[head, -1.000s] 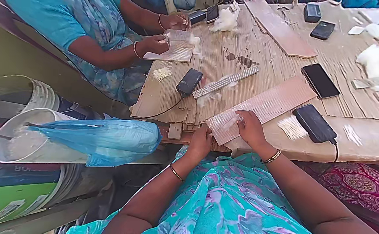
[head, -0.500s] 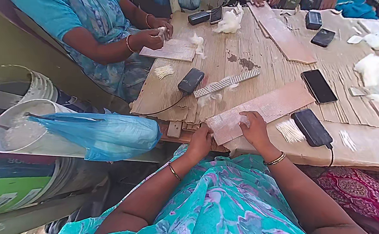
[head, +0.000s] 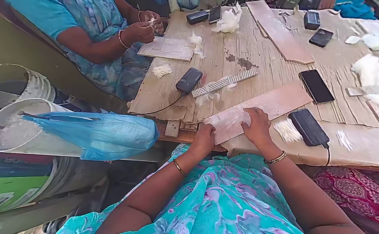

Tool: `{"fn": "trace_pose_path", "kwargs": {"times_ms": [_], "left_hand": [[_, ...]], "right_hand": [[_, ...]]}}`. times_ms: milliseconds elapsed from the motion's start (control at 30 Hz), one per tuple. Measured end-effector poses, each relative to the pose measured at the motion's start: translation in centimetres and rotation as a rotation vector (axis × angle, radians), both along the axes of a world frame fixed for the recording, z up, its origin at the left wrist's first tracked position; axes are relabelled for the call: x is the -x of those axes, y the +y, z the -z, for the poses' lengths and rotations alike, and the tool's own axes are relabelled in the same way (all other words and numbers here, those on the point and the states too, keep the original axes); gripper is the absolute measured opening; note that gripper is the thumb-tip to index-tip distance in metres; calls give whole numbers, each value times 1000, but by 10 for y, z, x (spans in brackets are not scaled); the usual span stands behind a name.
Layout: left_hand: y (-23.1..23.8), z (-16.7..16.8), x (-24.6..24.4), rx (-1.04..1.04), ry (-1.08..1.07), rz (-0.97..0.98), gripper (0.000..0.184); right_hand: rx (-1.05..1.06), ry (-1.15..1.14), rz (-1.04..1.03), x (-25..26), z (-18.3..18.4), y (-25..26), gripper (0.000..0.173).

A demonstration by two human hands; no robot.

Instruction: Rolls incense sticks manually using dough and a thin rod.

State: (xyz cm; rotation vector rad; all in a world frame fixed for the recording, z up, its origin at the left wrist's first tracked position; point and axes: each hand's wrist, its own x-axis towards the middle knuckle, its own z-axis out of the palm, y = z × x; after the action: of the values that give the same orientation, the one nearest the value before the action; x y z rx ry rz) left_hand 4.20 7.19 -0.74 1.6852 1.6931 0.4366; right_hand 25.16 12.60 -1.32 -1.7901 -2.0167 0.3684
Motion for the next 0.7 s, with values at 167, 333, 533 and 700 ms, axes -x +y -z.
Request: {"fn": "trace_pose_path", "kwargs": {"times_ms": [167,333,533,700], "left_hand": [[7,-2,-6,10,82,8,27],[10,-3,-6,25,137,26,26],[-5,-9,-3,127,123,140,27],[-11,-12,0,153,73,191,27]], "right_hand": [[-141,-195,-466,5,24,19,46],[-11,-379,-647,-3,31,20,76],[109,-443,-735,-39,19,-29,82],[141,-393,-731,-55,7,-42,81]]}}
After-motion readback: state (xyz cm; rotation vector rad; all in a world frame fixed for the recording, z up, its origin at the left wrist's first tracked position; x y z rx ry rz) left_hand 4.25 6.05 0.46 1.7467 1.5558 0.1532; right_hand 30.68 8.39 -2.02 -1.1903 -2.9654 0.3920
